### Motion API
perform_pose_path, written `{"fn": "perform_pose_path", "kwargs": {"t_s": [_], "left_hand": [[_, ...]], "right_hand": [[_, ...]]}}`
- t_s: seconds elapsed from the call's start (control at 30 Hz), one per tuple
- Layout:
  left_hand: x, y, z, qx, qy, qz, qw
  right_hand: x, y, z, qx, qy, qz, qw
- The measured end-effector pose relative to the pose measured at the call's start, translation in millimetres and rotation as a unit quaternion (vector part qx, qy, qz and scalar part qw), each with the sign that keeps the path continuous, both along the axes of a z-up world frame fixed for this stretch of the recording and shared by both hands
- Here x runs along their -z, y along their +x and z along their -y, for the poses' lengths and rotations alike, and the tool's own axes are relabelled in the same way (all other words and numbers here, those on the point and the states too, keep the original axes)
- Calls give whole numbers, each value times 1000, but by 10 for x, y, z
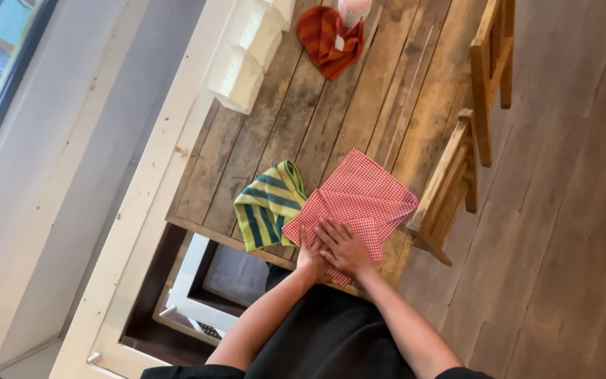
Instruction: Folding several red and white checkered napkins and a striped cloth on a wooden dining table.
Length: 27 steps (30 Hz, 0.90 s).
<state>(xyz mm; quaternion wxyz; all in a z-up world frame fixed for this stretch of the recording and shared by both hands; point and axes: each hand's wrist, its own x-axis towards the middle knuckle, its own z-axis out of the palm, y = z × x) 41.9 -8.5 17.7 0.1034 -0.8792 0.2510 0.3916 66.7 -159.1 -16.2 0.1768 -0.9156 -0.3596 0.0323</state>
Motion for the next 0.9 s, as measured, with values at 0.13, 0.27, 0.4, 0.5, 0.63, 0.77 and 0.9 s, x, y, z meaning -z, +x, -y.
{"fn": "perform_pose_path", "kwargs": {"t_s": [0.13,0.27,0.4,0.5,0.63,0.77,0.9], "left_hand": [[-127,85,4,9,-12,-22,1000],[-193,102,13,-5,-52,-9,999],[-102,79,-21,-12,-74,16,997],[-263,134,-4,-15,-61,-22,998],[-186,116,14,-7,-53,2,999],[-211,-2,-52,-10,-124,68,990],[-65,-51,-81,23,-195,188,962]], "right_hand": [[-83,158,353,-6,-16,-2,1000],[-66,234,724,39,-40,26,998],[-104,253,886,85,-106,-43,990],[-121,242,890,90,-130,-44,986],[-202,282,843,90,-153,-57,983],[-227,189,797,125,-172,-89,973],[-302,-227,626,262,-89,-63,959]]}}
